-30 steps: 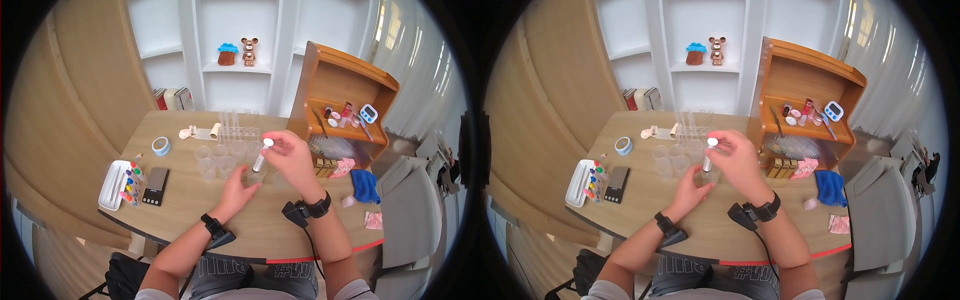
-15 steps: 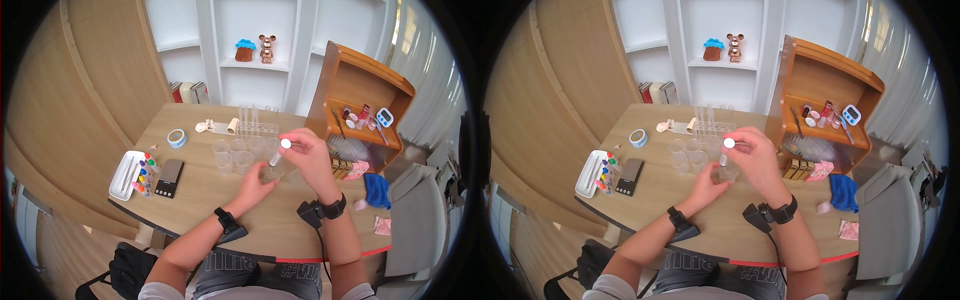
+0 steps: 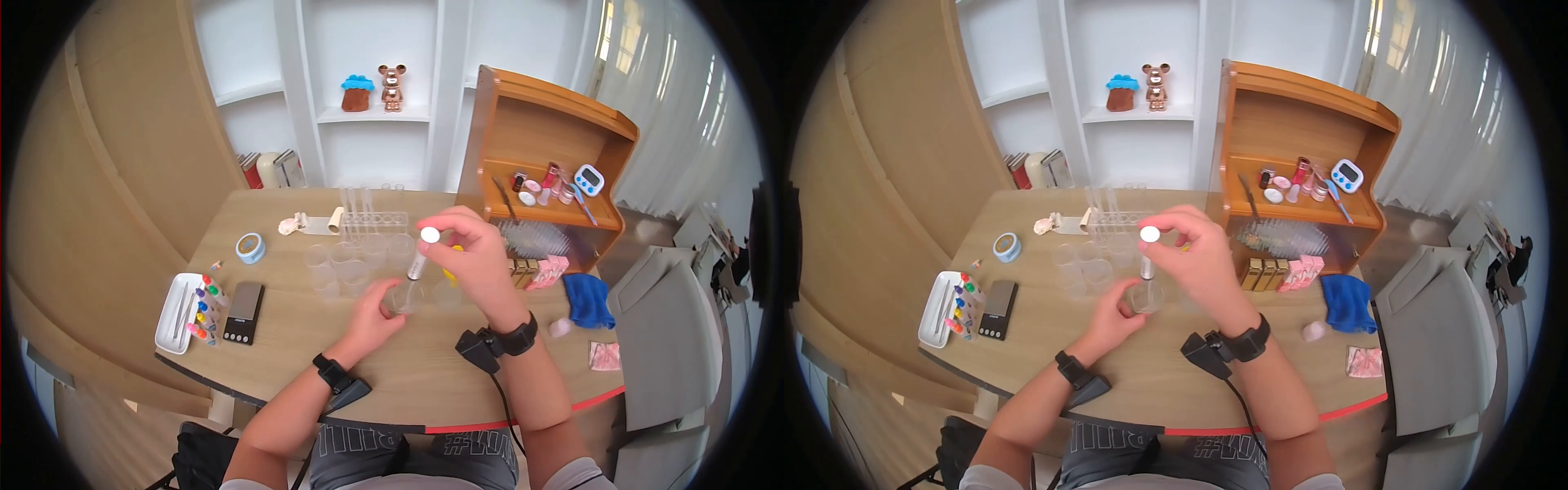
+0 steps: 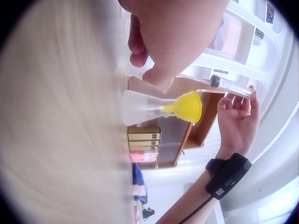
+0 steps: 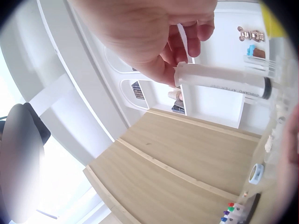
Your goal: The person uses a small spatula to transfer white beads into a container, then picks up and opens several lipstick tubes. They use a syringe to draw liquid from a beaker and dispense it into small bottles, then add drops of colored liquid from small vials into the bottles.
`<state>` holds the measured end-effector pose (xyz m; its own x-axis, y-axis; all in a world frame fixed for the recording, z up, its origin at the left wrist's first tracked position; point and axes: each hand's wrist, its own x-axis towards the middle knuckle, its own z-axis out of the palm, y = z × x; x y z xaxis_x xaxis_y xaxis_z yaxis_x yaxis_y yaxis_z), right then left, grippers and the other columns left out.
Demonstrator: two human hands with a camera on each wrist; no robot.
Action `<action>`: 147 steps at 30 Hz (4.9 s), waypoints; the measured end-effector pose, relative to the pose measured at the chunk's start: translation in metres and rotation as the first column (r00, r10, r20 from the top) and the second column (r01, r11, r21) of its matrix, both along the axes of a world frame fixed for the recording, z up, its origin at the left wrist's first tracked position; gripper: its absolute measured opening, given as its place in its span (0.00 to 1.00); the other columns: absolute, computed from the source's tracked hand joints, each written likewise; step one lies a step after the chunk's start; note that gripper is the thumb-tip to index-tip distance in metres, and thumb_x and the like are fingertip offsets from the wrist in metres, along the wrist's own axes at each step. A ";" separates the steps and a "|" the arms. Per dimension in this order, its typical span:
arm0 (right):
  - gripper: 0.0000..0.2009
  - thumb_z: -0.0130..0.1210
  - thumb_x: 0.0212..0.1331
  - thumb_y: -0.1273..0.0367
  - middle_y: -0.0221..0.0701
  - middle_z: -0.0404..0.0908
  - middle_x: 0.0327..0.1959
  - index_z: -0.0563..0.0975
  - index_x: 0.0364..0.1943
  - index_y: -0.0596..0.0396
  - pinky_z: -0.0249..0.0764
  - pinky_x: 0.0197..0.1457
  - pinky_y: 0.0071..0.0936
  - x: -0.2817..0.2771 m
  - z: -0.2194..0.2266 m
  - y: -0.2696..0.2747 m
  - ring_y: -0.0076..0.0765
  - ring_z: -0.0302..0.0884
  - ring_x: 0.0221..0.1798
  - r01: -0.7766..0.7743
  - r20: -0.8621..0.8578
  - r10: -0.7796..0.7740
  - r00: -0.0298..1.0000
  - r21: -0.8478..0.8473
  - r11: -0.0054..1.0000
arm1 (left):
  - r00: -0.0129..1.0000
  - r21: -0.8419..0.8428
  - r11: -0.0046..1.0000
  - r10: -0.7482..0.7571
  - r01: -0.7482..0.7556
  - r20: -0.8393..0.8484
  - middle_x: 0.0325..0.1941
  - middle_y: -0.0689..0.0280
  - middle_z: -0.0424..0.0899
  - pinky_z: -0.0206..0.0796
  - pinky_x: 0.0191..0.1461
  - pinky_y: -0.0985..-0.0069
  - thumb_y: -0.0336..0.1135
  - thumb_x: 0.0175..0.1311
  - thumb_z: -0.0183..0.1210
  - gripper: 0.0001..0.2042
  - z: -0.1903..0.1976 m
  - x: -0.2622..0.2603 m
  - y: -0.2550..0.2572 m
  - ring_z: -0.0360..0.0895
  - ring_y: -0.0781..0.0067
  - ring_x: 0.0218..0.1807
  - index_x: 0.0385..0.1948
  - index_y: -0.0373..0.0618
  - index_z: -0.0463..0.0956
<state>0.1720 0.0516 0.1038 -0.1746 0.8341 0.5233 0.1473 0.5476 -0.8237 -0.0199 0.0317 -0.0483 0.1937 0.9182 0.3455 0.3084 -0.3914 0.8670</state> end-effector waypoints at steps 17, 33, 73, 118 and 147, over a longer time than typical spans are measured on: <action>0.10 0.66 0.57 0.72 0.27 0.85 0.41 0.85 0.43 0.52 0.70 0.48 0.26 -0.011 0.001 -0.008 0.27 0.76 0.49 0.012 0.134 -0.022 0.991 0.079 0.997 | 0.995 0.054 0.997 0.057 -0.053 -0.078 0.55 0.60 0.77 0.71 0.30 0.77 0.23 0.49 0.69 0.28 0.010 -0.003 -0.005 0.75 0.76 0.24 0.56 0.41 0.73; 0.11 0.65 0.51 0.77 0.31 0.84 0.39 0.82 0.40 0.53 0.71 0.54 0.40 -0.004 0.012 -0.019 0.43 0.77 0.51 0.059 0.392 -0.271 0.879 0.475 0.878 | 0.989 0.071 0.995 0.077 -0.069 -0.127 0.54 0.60 0.77 0.71 0.30 0.76 0.23 0.49 0.69 0.27 0.017 -0.005 -0.007 0.75 0.75 0.23 0.55 0.43 0.74; 0.10 0.54 0.57 0.77 0.38 0.83 0.43 0.74 0.43 0.58 0.70 0.55 0.39 0.005 0.030 -0.034 0.50 0.78 0.48 0.039 0.440 -0.319 0.840 0.536 0.843 | 0.987 0.118 0.988 0.115 -0.103 -0.109 0.58 0.60 0.76 0.70 0.29 0.77 0.21 0.47 0.68 0.28 0.016 -0.009 -0.006 0.73 0.78 0.23 0.55 0.40 0.73; 0.08 0.40 0.79 0.68 0.36 0.84 0.40 0.68 0.53 0.56 0.77 0.49 0.25 0.110 0.083 -0.068 0.27 0.82 0.43 0.527 -0.100 -0.536 0.839 0.399 0.751 | 0.986 0.031 0.989 0.145 -0.143 -0.086 0.41 0.66 0.82 0.65 0.24 0.80 0.29 0.49 0.74 0.28 0.004 -0.008 0.001 0.70 0.85 0.22 0.55 0.40 0.74; 0.23 0.55 0.68 0.66 0.49 0.83 0.42 0.66 0.66 0.49 0.77 0.45 0.47 0.042 0.031 -0.005 0.58 0.82 0.44 0.349 0.542 -0.463 0.702 0.305 0.886 | 0.985 0.008 0.991 0.136 -0.136 -0.107 0.44 0.64 0.82 0.67 0.27 0.77 0.31 0.49 0.73 0.28 0.013 -0.010 -0.003 0.72 0.82 0.23 0.55 0.39 0.74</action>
